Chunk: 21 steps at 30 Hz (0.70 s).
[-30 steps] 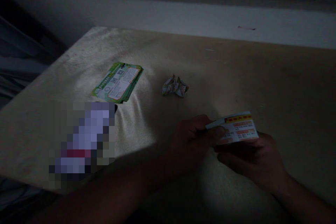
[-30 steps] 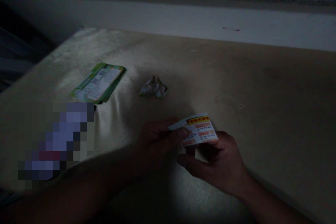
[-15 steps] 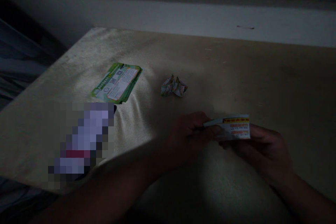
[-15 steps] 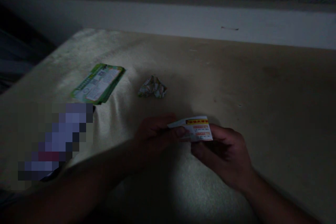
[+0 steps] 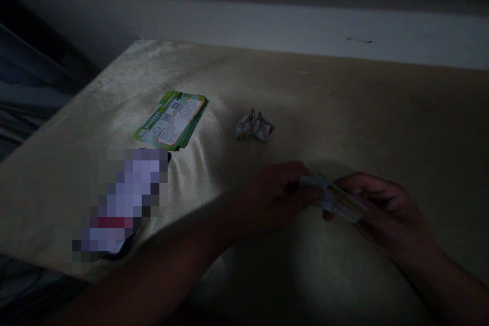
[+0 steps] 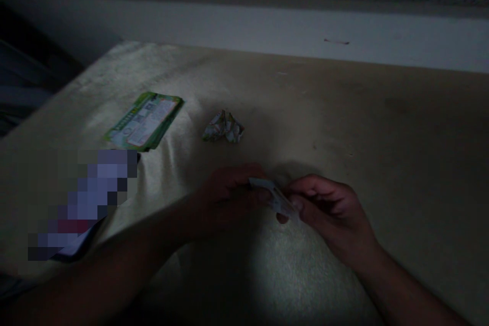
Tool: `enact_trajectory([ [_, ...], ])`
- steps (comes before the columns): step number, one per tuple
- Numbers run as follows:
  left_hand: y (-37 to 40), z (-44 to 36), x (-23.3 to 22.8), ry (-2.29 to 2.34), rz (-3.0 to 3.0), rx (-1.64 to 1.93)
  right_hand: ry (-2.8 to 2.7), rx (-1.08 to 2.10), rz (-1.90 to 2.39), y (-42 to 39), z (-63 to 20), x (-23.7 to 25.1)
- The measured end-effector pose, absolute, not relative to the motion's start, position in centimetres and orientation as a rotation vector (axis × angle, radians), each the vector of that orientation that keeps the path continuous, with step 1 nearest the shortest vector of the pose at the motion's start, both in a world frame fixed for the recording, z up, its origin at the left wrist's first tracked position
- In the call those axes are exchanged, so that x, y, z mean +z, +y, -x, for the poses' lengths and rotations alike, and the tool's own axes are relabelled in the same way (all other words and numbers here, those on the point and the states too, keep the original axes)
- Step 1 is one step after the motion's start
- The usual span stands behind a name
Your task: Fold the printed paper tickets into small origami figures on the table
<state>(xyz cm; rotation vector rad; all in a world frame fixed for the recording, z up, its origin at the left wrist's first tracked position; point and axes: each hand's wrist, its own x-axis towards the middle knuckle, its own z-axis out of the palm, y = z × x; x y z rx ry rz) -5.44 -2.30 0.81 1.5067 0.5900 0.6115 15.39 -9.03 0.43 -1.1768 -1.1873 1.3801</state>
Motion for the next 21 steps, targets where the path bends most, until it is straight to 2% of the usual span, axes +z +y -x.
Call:
enact_trajectory([
  [7,-2.1,5.5,1.2,0.487,-1.779,0.623,-1.345,1.136,1.241,-9.5,-14.6,0.9],
  [15,-2.8,5.7,1.4,0.506,-2.384,0.905,-1.458,0.745,1.424,-9.9,-14.2,0.5],
  [21,-3.2,5.8,1.4,0.505,-2.604,0.947,-1.404,0.677,1.425,-9.9,-13.8,0.3],
])
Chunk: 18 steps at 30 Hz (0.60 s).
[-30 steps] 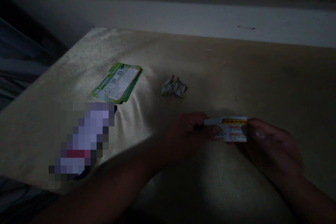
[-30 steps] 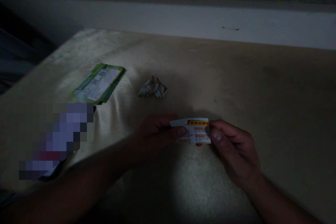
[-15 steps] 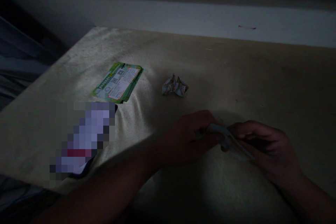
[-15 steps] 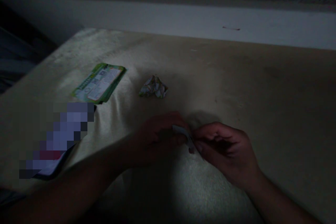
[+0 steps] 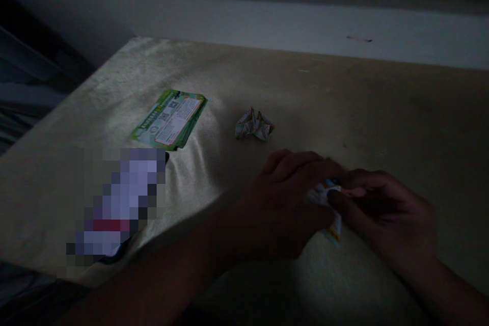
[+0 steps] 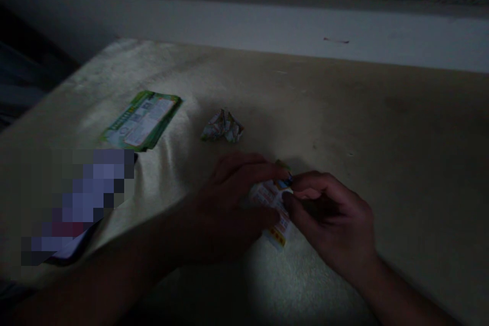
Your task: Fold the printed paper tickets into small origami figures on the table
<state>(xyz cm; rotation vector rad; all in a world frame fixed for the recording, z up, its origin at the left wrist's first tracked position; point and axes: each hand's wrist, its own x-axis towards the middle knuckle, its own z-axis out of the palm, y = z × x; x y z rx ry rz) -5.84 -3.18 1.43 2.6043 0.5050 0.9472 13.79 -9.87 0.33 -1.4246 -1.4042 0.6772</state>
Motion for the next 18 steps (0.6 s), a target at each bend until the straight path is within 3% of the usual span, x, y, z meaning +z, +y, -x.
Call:
enact_trajectory([
  [7,-2.3,6.5,1.6,0.631,-2.705,0.897,-1.438,0.672,1.494,-9.7,-14.0,0.5],
  [18,-1.7,6.8,1.1,0.472,-2.777,0.429,-1.763,0.572,1.595,-8.9,-15.1,-0.8],
])
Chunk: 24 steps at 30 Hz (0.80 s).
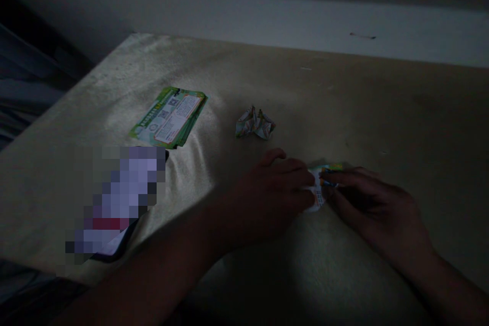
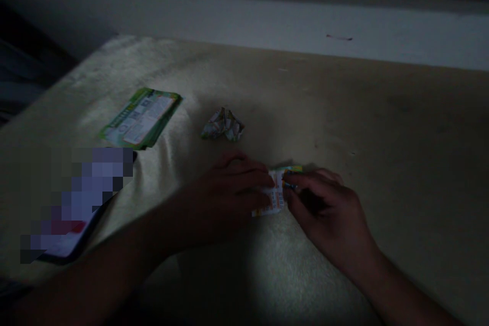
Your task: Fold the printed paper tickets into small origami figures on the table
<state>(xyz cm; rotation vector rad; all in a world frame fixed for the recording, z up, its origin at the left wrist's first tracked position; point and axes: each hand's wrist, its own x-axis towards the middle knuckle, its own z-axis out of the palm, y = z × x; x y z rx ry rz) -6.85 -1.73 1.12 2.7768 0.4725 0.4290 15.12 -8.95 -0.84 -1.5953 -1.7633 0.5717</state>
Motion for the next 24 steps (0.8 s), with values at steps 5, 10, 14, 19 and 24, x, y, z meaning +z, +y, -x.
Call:
enact_trajectory([
  [5,-1.35,7.10,1.43,0.473,-2.761,0.284,-2.042,0.296,1.560,-8.82,-16.00,-1.71],
  [10,-1.23,7.34,1.56,0.479,-2.735,0.249,-2.110,0.156,1.557,-9.01,-16.28,-1.71],
  [14,-1.05,7.43,1.43,0.491,-2.669,0.228,-2.159,0.211,1.524,-8.84,-16.16,-1.66],
  [19,-1.01,7.11,1.07,0.553,-2.591,0.258,-2.148,0.249,1.544,-8.79,-15.95,-1.71],
  [24,-1.24,6.56,0.71,0.658,-2.543,0.291,-2.132,0.313,1.586,-9.05,-15.80,-1.52],
])
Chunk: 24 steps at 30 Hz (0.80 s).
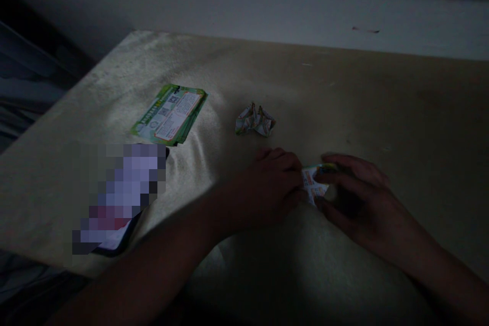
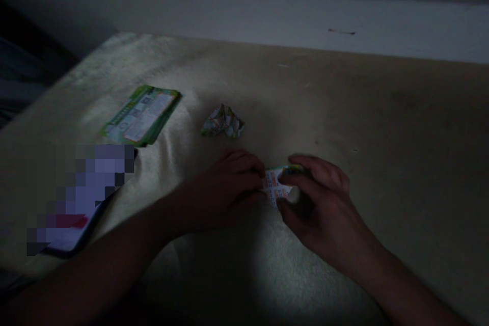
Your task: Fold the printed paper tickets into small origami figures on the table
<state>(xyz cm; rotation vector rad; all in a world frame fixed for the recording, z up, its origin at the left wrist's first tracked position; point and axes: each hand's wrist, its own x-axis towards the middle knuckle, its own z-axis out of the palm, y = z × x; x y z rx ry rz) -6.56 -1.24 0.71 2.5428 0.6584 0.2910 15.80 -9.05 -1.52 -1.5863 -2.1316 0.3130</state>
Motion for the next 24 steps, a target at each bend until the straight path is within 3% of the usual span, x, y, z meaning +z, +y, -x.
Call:
enact_trajectory([
  [24,-2.2,4.6,-1.5,1.008,-2.583,0.457,-2.101,0.363,1.629,-9.3,-15.6,-1.6],
])
